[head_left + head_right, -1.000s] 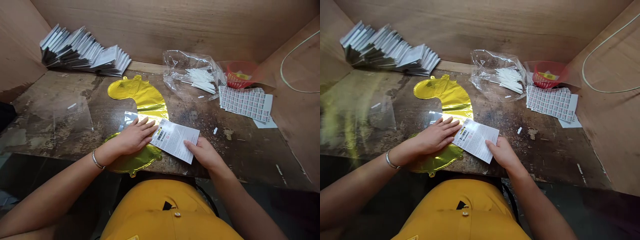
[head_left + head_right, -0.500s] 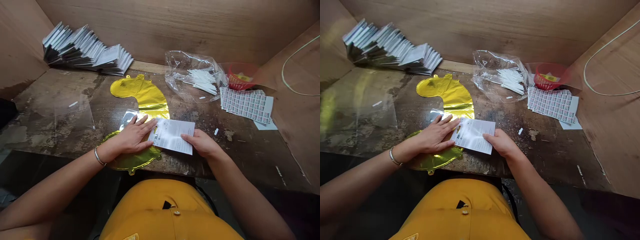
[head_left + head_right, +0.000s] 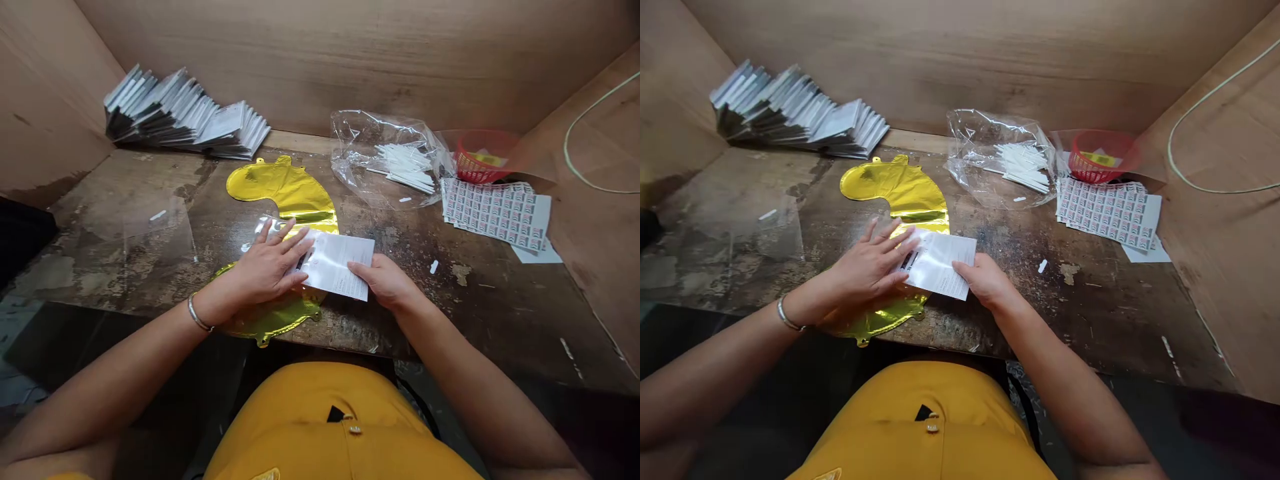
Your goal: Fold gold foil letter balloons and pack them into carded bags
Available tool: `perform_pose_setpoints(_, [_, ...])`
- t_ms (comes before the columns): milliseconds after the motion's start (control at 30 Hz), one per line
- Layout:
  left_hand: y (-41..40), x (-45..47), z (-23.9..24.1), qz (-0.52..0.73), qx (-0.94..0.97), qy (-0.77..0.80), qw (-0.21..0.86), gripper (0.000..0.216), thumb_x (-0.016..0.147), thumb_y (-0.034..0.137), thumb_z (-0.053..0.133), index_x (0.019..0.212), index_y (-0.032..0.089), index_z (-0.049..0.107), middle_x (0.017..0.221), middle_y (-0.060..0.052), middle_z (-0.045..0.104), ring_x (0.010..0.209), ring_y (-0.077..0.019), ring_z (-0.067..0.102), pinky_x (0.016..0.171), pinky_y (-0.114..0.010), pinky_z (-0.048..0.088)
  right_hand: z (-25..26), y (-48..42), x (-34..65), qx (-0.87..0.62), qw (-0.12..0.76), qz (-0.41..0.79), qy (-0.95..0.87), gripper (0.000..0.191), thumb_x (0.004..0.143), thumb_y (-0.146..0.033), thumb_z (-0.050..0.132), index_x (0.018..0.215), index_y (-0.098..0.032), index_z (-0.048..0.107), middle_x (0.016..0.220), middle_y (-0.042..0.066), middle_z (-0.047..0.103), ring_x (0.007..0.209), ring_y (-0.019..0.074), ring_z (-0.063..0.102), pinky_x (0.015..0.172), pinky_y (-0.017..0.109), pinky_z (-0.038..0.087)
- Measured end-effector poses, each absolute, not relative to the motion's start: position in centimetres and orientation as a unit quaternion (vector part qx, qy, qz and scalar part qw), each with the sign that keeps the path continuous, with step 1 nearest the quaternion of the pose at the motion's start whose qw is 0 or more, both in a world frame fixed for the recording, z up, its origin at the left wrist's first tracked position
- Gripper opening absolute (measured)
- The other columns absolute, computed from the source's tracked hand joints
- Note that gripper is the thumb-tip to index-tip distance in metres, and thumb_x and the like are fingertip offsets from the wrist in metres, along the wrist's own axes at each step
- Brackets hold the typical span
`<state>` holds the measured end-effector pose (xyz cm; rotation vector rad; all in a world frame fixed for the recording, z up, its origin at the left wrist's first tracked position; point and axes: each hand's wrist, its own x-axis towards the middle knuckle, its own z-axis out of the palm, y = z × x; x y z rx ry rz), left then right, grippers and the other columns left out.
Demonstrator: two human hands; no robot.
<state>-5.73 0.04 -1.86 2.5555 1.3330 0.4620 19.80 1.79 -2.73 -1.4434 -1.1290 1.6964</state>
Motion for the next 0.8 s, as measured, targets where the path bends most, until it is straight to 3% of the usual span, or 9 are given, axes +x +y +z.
perform_pose_setpoints(100, [-2.1,-4.7,0.0,0.470,0.662,0.567,0.138,0.049,0.091,0.048,0.055,0.134,0.026,0.050,0.140,-0.009,0.053,0.137,-0.0268,0.040,0.118,-0.049,0.025,-2.4,1.0,20.5,-0.524,0.404,0.623,-0.417,0.044,0.061,-0.044,0.080,0.094,-0.015,0.072,0.094,0.010,0.076,0.084,0.0277,0.071,0.075,0.040,0.058])
perform_pose_setpoints(200, [-4.1,-2.1,0.4,0.639,0.382,0.547,0.384,0.046,0.083,0.055,0.064,0.113,0.020,0.060,0.116,-0.010,0.065,0.111,-0.0235,0.062,0.101,-0.042,0.048,-2.1,-0.4,20.4,-0.501,0.462,0.605,-0.411,0.053,0.065,-0.052,0.079,0.104,-0.017,0.071,0.106,0.011,0.074,0.097,0.0301,0.070,0.081,0.042,0.058])
perform_pose_setpoints(267, [-4.5,0.0,0.1,0.634,0.258,0.479,0.550,0.051,0.073,0.057,0.074,0.103,0.016,0.064,0.104,-0.010,0.070,0.096,-0.0220,0.067,0.088,-0.037,0.055,-1.9,-1.5,20.0,-0.489,0.458,0.611,-0.422,0.050,0.071,-0.053,0.075,0.106,-0.017,0.070,0.109,0.011,0.074,0.099,0.0299,0.069,0.083,0.042,0.058])
perform_pose_setpoints(300, [-4.3,0.9,-0.2,0.639,0.211,0.455,0.583,0.054,0.066,0.054,0.081,0.101,0.015,0.066,0.100,-0.010,0.071,0.091,-0.0211,0.068,0.084,-0.035,0.056,-1.9,-2.1,19.9,-0.486,0.446,0.614,-0.433,0.048,0.074,-0.053,0.073,0.106,-0.017,0.070,0.108,0.011,0.074,0.098,0.0292,0.069,0.084,0.042,0.058])
perform_pose_setpoints(433, [-3.0,2.4,-1.3,0.704,0.110,0.427,0.557,0.053,0.049,0.035,0.092,0.092,0.013,0.070,0.087,-0.006,0.075,0.077,-0.0171,0.069,0.075,-0.028,0.057,-1.7,-3.9,20.4,-0.485,0.372,0.623,-0.488,0.046,0.079,-0.052,0.070,0.110,-0.018,0.070,0.106,0.011,0.074,0.090,0.0246,0.071,0.079,0.038,0.059])
perform_pose_setpoints(533, [-3.3,2.6,-2.3,0.689,0.125,0.423,0.575,0.046,0.055,0.034,0.090,0.090,0.012,0.071,0.084,-0.006,0.075,0.073,-0.0178,0.070,0.072,-0.030,0.057,-2.0,-4.5,21.4,-0.500,0.331,0.641,-0.479,0.041,0.074,-0.051,0.076,0.096,-0.017,0.072,0.086,0.009,0.076,0.069,0.0199,0.069,0.062,0.032,0.060])
perform_pose_setpoints(633, [-4.6,3.6,-3.5,0.662,0.177,0.425,0.592,0.040,0.066,0.038,0.084,0.094,0.014,0.071,0.092,-0.007,0.075,0.082,-0.0214,0.071,0.077,-0.034,0.058,-2.3,-4.7,21.0,-0.532,0.357,0.627,-0.444,0.040,0.066,-0.053,0.080,0.076,-0.015,0.070,0.065,0.005,0.071,0.052,0.0161,0.064,0.053,0.030,0.059])
perform_pose_setpoints(800, [-4.8,3.9,-3.8,0.655,0.210,0.439,0.578,0.040,0.070,0.040,0.082,0.098,0.014,0.070,0.099,-0.009,0.075,0.089,-0.0229,0.071,0.083,-0.034,0.057,-1.4,-4.9,18.8,-0.546,0.385,0.601,-0.439,0.047,0.062,-0.056,0.080,0.081,-0.015,0.067,0.066,0.006,0.072,0.050,0.0173,0.066,0.051,0.030,0.060])
